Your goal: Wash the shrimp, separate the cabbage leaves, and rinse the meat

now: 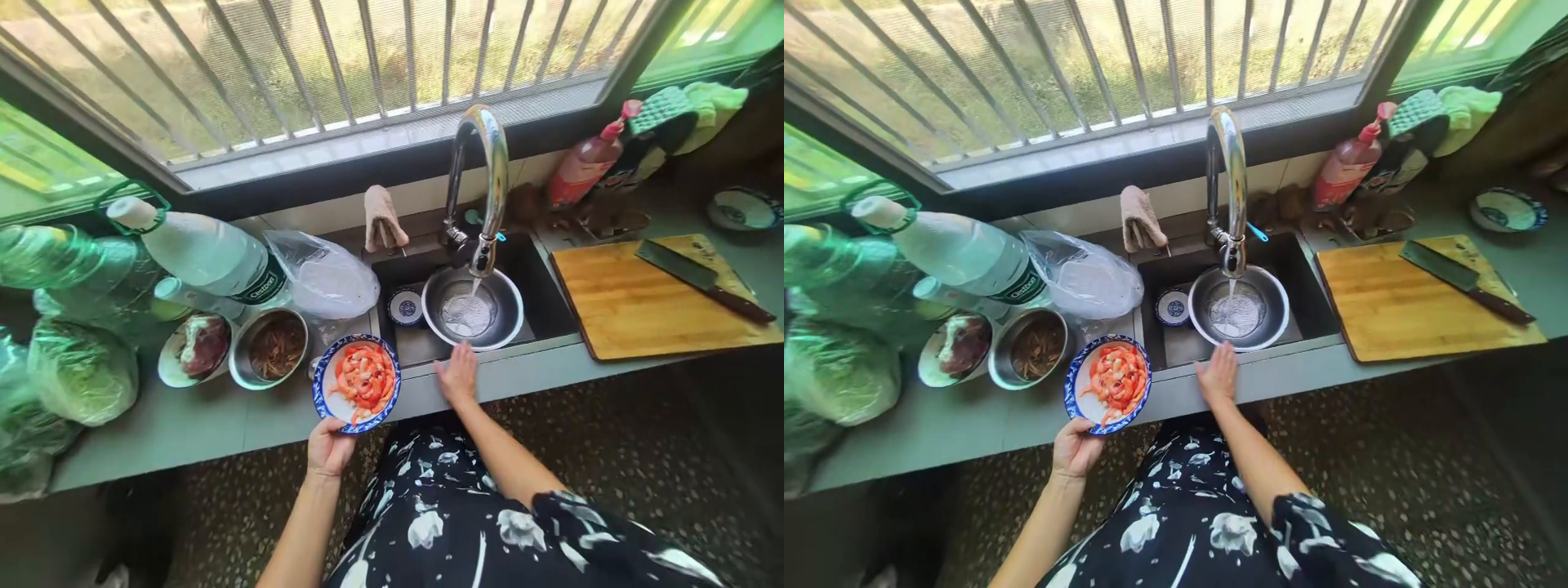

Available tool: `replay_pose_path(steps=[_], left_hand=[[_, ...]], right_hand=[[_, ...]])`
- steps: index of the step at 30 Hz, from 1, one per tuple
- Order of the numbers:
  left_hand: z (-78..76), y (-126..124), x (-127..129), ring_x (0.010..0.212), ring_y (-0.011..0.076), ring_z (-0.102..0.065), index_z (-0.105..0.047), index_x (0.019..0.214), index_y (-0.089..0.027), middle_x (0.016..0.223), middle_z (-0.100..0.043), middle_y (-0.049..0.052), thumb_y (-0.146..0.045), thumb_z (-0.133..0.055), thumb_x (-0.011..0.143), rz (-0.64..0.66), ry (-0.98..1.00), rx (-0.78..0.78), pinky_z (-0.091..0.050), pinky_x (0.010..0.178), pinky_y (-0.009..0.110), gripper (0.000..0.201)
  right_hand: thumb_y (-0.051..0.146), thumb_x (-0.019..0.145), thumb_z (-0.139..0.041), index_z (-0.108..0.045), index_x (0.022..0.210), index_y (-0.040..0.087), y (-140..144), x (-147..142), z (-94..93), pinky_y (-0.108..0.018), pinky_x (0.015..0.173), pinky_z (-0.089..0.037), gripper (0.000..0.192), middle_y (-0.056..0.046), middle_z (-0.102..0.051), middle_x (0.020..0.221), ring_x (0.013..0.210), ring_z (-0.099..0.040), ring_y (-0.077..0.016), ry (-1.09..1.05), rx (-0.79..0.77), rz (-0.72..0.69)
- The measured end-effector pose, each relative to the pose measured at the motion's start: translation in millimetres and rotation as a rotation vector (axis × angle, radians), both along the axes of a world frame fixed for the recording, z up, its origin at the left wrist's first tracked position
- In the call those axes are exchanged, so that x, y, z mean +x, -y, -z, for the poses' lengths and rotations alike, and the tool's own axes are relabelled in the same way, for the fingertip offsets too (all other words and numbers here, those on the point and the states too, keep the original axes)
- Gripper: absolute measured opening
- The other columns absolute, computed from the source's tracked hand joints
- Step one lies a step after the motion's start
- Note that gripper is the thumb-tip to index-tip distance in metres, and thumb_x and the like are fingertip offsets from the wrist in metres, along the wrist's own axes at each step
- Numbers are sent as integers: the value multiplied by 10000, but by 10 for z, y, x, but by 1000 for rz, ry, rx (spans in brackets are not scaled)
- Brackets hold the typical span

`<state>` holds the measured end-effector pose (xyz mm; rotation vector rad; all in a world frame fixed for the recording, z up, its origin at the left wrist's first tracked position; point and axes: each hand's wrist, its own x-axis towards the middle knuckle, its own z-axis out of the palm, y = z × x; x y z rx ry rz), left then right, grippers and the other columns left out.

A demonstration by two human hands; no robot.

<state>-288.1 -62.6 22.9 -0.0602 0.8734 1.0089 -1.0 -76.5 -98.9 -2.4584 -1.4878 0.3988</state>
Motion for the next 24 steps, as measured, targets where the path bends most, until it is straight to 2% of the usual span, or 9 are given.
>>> replay_pose_path(steps=[2, 4, 6, 8, 10, 15, 17, 21, 24], left_hand=[[-50, 40, -38, 1336, 264, -393, -392, 1427, -239, 1379, -529, 41, 10, -463, 593, -12, 3, 19, -158, 1164, 507, 874], [-95, 83, -81, 1339, 263, -389, -397, 1425, -237, 1372, -536, 37, 14, -462, 588, -30, 4, 48, -154, 1168, 506, 875], [-126, 131, -125, 1339, 263, -389, -409, 1418, -236, 1363, -546, 34, 13, -464, 581, -53, 6, 64, -152, 1171, 505, 875], [-146, 184, -165, 1336, 267, -394, -423, 1410, -233, 1352, -556, 35, 10, -467, 572, -83, 1, 61, -154, 1171, 509, 874], [-162, 240, -199, 1334, 271, -397, -430, 1405, -225, 1344, -563, 39, 10, -469, 564, -122, -19, 51, -159, 1170, 513, 874], [-208, 402, -276, 1336, 277, -392, -437, 1399, -208, 1333, -573, 52, 4, -475, 578, -225, -56, 65, -170, 1165, 519, 849], [-217, 478, -299, 1342, 276, -384, -427, 1405, -222, 1354, -555, 46, 1, -476, 584, -254, -40, 91, -172, 1162, 522, 852], [-223, 622, -272, 1352, 272, -366, -398, 1422, -242, 1389, -520, 40, -4, -479, 606, -280, -13, 115, -166, 1163, 514, 854], [-259, 711, -172, 1357, 266, -357, -379, 1432, -258, 1399, -509, 29, -9, -476, 607, -307, -11, 127, -152, 1166, 507, 868]], right_hand=[[435, 921, -382, -268, 1444, -18, -382, -515, -30, -543, 1142, -107, 701, -240, -188, 1531, 1434, -80, -338, -125, 68, -26], [372, 944, -348, -309, 1432, 4, -785, -728, -74, -526, 1133, -173, 612, -238, -252, 1510, 1419, -162, -329, -271, 50, 8], [331, 967, -307, -426, 1360, 22, -1161, -698, -114, -493, 1080, -309, 514, -240, -418, 1409, 1338, -351, -317, -418, -56, 7], [339, 974, -354, -536, 1248, 78, -1441, -546, -135, -452, 969, -442, 420, -179, -572, 1240, 1158, -539, -264, -516, -157, -77], [371, 944, -472, -564, 1186, 131, -1571, -378, -137, -416, 872, -508, 353, -103, -610, 1146, 1011, -605, -207, -540, -191, -196], [333, 908, -553, -587, 1137, 147, -1325, -267, -123, -432, 919, -481, 297, -91, -593, 1178, 1045, -583, -200, -444, -257, -449], [265, 935, -488, -603, 1123, 126, -1133, -405, -137, -423, 992, -428, 260, -120, -591, 1209, 1116, -557, -208, -389, -255, -522], [225, 956, -365, -573, 1223, 98, -755, -786, -200, -322, 1109, -287, 361, -157, -495, 1370, 1303, -409, -205, -336, -201, -653], [261, 942, -395, -596, 1193, 108, -670, -895, -277, -334, 1107, -286, 357, -153, -505, 1365, 1300, -414, -225, -348, -196, -719]])
